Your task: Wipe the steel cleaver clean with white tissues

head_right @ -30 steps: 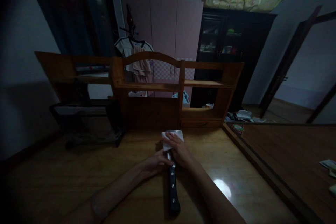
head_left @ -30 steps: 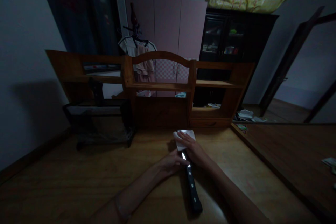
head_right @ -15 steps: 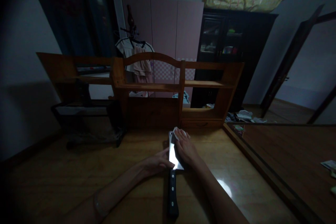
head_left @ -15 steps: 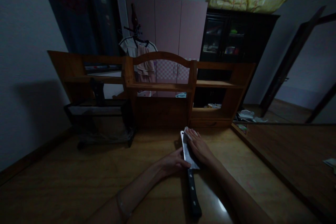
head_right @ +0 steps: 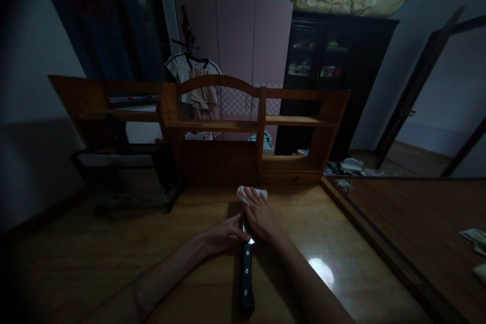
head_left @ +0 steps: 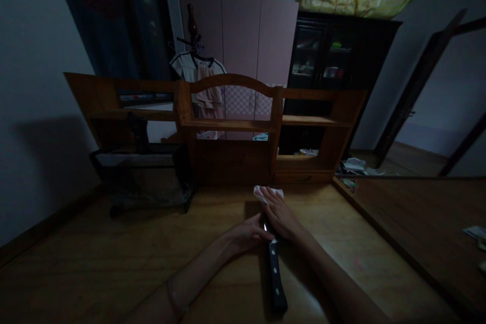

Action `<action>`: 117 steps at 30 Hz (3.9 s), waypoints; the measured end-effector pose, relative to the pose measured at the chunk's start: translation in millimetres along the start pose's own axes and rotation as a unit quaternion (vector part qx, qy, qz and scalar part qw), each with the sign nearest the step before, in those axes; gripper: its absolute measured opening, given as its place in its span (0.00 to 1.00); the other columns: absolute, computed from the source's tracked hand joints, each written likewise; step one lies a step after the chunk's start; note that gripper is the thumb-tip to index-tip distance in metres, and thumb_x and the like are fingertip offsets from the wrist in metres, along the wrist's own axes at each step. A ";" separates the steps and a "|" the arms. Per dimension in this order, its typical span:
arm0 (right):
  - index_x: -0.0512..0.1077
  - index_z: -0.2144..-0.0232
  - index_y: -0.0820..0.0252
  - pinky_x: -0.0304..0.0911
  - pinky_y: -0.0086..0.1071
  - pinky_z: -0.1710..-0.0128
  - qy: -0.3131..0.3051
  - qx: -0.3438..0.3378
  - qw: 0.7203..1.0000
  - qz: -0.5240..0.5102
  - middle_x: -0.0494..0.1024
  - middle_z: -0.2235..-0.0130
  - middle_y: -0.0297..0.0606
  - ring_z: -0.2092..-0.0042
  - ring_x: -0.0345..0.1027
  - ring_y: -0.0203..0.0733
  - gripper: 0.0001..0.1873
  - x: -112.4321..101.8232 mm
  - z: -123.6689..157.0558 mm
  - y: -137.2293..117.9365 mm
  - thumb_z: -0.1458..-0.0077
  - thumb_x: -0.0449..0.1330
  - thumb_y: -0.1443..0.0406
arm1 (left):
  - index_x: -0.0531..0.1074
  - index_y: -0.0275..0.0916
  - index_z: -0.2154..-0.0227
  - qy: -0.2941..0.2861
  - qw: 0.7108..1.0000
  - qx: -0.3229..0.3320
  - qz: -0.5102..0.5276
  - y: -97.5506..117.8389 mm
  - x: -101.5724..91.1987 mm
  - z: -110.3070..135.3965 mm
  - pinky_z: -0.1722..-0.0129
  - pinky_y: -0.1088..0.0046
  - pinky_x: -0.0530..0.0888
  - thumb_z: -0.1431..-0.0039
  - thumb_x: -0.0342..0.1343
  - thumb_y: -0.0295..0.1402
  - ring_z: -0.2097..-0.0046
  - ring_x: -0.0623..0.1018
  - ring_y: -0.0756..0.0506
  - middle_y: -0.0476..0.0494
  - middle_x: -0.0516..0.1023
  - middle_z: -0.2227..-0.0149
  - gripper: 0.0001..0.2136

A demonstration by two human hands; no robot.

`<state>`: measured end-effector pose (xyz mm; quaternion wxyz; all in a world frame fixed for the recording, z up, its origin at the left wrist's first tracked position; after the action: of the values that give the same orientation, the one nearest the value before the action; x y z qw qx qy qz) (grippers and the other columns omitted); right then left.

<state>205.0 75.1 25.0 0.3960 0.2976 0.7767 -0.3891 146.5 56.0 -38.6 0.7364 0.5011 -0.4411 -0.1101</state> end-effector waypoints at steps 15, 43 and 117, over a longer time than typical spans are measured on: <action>0.46 0.35 0.43 0.35 0.54 0.35 0.005 0.029 0.999 0.022 0.44 0.32 0.32 0.31 0.31 0.49 0.26 1.7 1.5 13.6 0.33 0.38 0.54 | 0.72 0.39 0.54 -0.016 1.000 0.014 0.007 6.8 8.8 4.0 0.59 0.72 0.70 0.64 0.63 0.14 0.56 0.76 0.45 0.42 0.74 0.55 0.29; 0.44 0.34 0.47 0.37 0.53 0.35 0.017 0.040 0.999 -0.004 0.43 0.32 0.34 0.31 0.30 0.48 0.28 2.8 6.2 33.3 0.34 0.39 0.54 | 0.71 0.40 0.52 -0.010 1.000 0.010 0.018 5.5 6.3 3.8 0.59 0.71 0.68 0.64 0.62 0.13 0.60 0.76 0.46 0.43 0.76 0.60 0.31; 0.42 0.33 0.52 0.34 0.49 0.33 -0.004 0.010 1.000 -0.022 0.40 0.31 0.35 0.31 0.26 0.43 0.30 16.7 6.1 33.8 0.34 0.38 0.53 | 0.70 0.38 0.52 0.022 1.000 -0.017 0.004 1.2 2.0 1.4 0.60 0.72 0.68 0.67 0.64 0.14 0.62 0.76 0.47 0.45 0.76 0.63 0.33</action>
<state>224.9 90.0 -3.9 0.3878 0.2829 0.7771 -0.4071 146.3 54.5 -36.4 0.7548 0.4887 -0.4251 -0.1038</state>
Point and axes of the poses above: each hand's wrist, its own z-axis away from the middle knuckle, its own x-axis out of the palm, y = z × x, the point moved 9 cm from there along -z, towards the middle knuckle
